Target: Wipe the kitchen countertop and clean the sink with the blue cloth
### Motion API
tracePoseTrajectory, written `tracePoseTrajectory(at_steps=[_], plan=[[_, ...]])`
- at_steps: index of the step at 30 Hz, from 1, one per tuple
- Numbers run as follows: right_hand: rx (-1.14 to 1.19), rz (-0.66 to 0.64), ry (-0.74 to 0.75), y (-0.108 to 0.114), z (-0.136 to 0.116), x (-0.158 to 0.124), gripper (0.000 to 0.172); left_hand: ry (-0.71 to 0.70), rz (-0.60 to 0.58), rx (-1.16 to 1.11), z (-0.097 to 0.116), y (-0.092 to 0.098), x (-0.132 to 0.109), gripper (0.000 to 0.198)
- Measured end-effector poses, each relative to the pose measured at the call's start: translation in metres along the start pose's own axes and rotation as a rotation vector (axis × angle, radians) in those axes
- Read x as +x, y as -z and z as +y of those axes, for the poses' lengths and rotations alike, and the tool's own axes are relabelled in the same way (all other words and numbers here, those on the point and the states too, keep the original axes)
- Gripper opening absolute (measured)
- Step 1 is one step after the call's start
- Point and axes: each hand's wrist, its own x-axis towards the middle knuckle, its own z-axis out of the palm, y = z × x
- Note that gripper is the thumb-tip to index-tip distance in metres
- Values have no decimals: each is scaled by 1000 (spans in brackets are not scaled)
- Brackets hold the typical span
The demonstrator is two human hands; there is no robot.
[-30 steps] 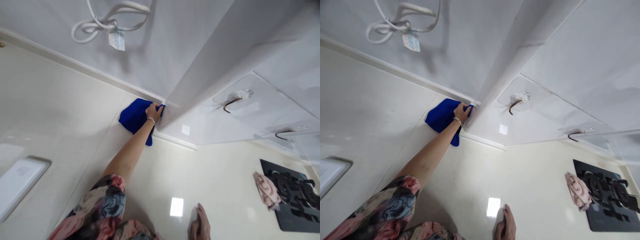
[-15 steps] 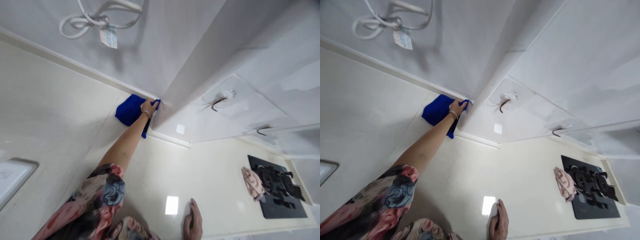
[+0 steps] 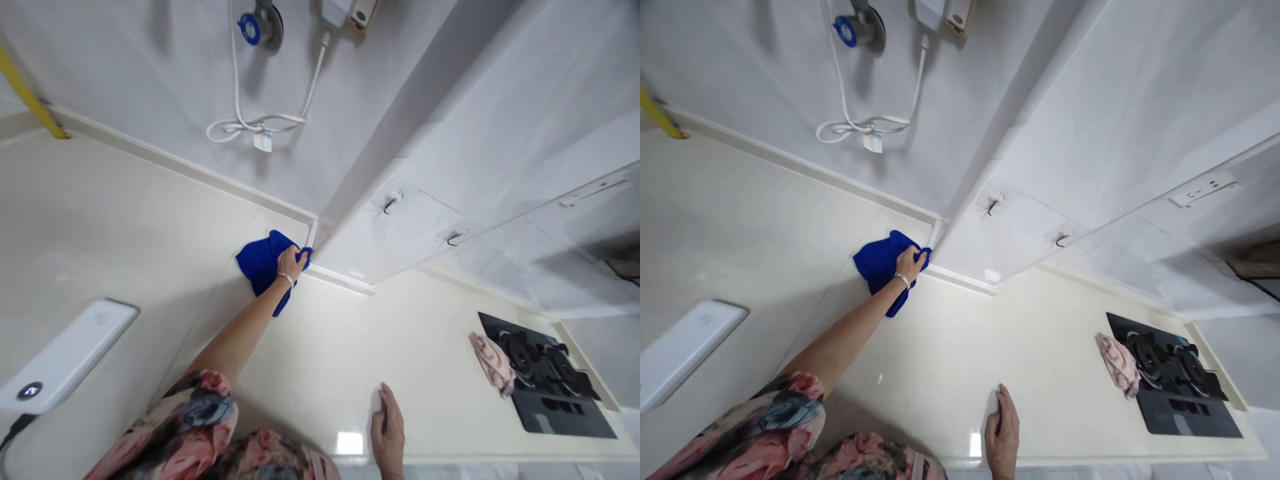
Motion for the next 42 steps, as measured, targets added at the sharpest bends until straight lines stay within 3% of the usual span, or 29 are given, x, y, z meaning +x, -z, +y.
tracePoseTrajectory(at_steps=[4,9,18,28,34,38,42], plan=[[2,-2,10,-1,1,-1,42,8,20,7,-4,4,-19,13],[2,9,15,0,0,0,42,82,35,25,-3,-5,-10,13],[-32,2,3,5,-1,-4,42,147,19,51,4,-33,44,15],[-71,-40,-41,11,1,-8,60,135,8,26,9,-61,116,17],[-62,-50,-92,13,-7,-5,59,116,-3,91,11,-74,149,24],[-42,-51,-61,14,-4,-1,51,59,-60,126,9,-58,140,20],[-24,-13,-16,10,-3,0,42,-71,-71,166,-1,-27,100,13]])
